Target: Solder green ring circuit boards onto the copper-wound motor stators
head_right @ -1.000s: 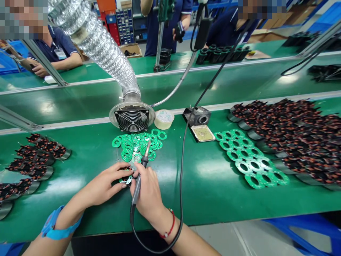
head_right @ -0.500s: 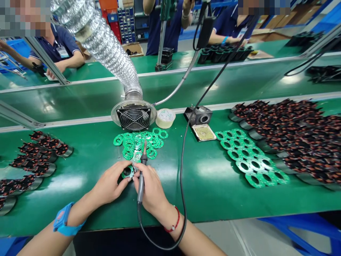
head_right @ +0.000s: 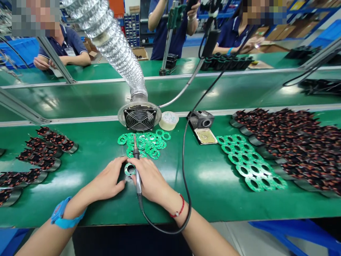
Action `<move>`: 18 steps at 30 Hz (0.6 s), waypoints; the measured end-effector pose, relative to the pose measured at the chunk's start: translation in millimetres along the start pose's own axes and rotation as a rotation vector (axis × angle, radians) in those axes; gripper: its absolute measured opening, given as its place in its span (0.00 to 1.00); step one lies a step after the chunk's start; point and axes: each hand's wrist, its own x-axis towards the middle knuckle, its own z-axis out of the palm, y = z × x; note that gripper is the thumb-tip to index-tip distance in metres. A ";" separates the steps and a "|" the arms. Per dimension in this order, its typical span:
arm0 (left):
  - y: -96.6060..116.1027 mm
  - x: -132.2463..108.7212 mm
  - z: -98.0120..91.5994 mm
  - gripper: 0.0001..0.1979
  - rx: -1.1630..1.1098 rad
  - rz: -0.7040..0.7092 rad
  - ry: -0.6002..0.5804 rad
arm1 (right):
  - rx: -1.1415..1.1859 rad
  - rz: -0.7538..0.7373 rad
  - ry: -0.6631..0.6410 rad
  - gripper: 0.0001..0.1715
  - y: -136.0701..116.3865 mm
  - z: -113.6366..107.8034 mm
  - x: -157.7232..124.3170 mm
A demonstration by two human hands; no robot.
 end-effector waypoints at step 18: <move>-9.9 12.7 -0.6 0.08 -0.117 -0.065 0.266 | -0.137 0.056 0.249 0.27 10.3 28.9 -8.8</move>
